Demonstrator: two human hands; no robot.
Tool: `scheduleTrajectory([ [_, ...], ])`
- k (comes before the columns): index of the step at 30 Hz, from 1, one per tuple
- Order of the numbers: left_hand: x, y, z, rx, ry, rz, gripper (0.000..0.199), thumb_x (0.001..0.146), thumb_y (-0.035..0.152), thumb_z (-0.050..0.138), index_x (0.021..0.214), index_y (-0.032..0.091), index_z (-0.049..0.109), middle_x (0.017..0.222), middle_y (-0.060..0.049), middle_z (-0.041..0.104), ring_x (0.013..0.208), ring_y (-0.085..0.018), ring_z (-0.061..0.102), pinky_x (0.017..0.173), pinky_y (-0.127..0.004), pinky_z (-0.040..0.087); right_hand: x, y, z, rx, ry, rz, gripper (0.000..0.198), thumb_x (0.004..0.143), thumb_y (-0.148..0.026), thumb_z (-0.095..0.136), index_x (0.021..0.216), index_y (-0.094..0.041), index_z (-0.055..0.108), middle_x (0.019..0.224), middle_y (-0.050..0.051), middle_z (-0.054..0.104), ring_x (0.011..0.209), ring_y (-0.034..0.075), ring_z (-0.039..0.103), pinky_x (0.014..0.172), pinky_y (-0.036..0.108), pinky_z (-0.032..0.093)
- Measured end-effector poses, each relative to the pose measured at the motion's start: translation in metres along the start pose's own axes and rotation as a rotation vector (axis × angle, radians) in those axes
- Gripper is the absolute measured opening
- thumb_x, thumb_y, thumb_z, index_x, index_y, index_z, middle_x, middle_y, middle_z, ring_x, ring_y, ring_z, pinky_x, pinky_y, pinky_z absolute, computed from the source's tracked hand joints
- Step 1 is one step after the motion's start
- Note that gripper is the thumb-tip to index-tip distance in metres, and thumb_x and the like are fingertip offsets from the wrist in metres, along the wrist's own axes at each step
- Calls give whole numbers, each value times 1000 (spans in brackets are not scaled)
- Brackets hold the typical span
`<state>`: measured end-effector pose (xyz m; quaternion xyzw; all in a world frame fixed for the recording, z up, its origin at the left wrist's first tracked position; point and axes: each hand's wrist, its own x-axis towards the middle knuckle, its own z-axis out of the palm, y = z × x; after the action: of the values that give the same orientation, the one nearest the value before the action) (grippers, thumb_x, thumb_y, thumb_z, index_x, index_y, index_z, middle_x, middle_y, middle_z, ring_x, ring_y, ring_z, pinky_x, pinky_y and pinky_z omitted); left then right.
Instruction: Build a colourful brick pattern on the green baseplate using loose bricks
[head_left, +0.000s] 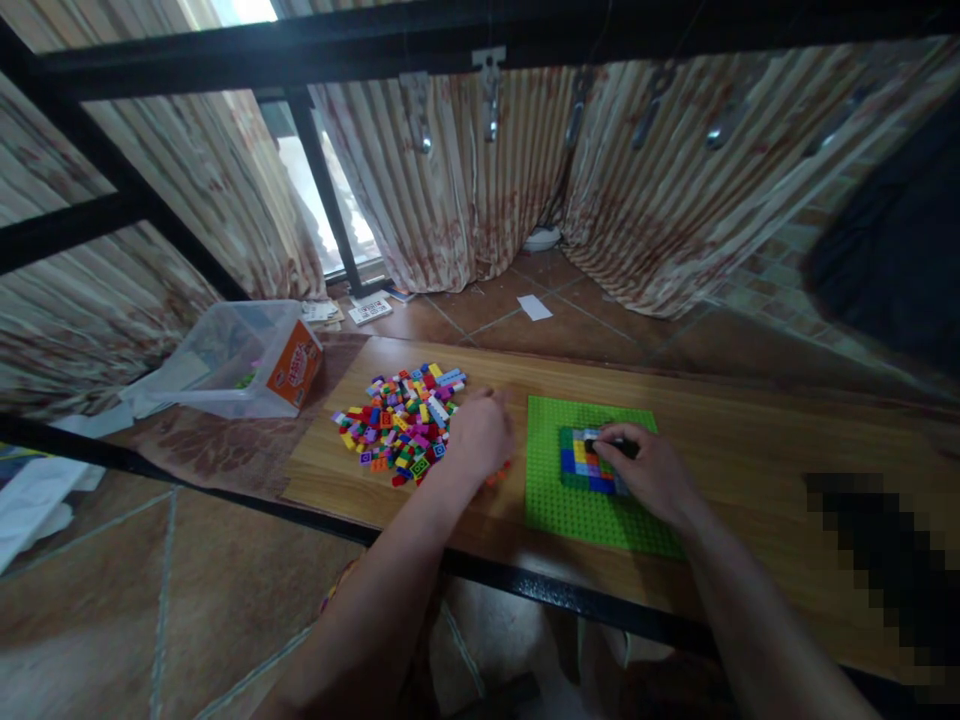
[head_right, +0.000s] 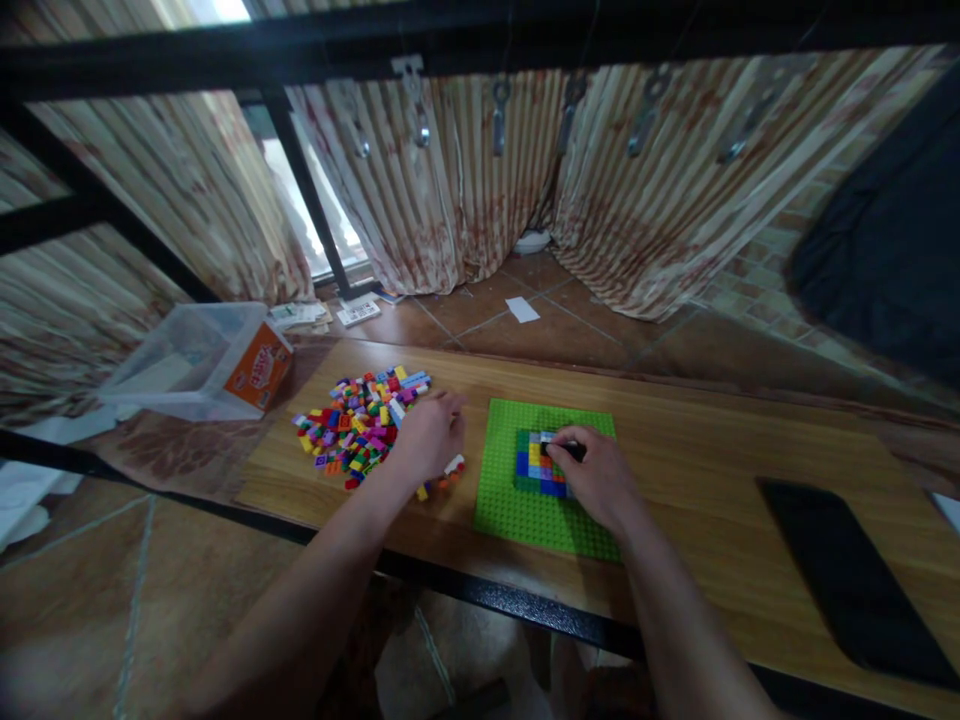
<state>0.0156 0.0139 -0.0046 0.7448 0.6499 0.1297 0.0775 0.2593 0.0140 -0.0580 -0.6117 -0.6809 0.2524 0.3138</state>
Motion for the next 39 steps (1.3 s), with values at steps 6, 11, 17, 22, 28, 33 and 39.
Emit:
scheduleTrajectory([
  [6, 10, -36, -3, 146, -7, -38, 28, 84, 19, 51, 102, 14, 72, 107, -14, 69, 105, -25, 62, 100, -36, 45, 0, -1, 0, -24, -9, 4, 19, 78, -42, 59, 80, -25, 67, 96, 5, 72, 90, 26, 64, 86, 44, 46],
  [11, 16, -42, 5, 218, -27, -7, 27, 84, 21, 50, 93, 14, 74, 99, -14, 71, 99, -25, 64, 99, -36, 45, -1, -5, -1, -18, -14, 0, 19, 79, -43, 59, 79, -25, 67, 94, 5, 72, 90, 26, 64, 86, 44, 46],
  [17, 16, -38, -2, 223, -2, -2, 24, 84, 19, 49, 90, 15, 72, 94, -12, 72, 95, -25, 66, 95, -35, 46, 0, -6, -2, -19, -21, 4, 18, 79, -40, 59, 79, -24, 67, 93, 6, 72, 89, 26, 64, 84, 43, 47],
  [22, 16, -30, -8, 32, 59, -18, 25, 89, 24, 46, 88, 17, 70, 89, -10, 72, 87, -23, 66, 79, -31, 49, 0, -10, -5, -7, -21, 20, 18, 81, -37, 58, 80, -23, 68, 92, 6, 72, 88, 24, 65, 83, 40, 48],
  [28, 15, -4, 16, -640, 51, 40, 20, 87, 22, 55, 99, 15, 70, 89, -5, 74, 81, -17, 67, 74, -25, 51, 0, -16, -9, -25, -4, 69, 18, 82, -35, 59, 87, -22, 70, 94, 7, 72, 87, 23, 65, 82, 40, 49],
  [33, 14, 22, 37, -769, -51, 72, 17, 85, 20, 59, 95, 15, 72, 87, -4, 74, 79, -16, 68, 74, -26, 53, 0, -19, -9, -45, 2, 63, 18, 82, -33, 59, 88, -20, 70, 94, 7, 72, 85, 22, 65, 81, 39, 49],
  [39, 19, 42, 45, -641, -56, 105, 19, 87, 19, 60, 100, 17, 73, 95, -5, 75, 86, -17, 68, 83, -28, 53, -1, -16, -8, -36, 8, 32, 15, 83, -29, 59, 89, -19, 70, 94, 7, 73, 88, 22, 65, 83, 37, 49],
])
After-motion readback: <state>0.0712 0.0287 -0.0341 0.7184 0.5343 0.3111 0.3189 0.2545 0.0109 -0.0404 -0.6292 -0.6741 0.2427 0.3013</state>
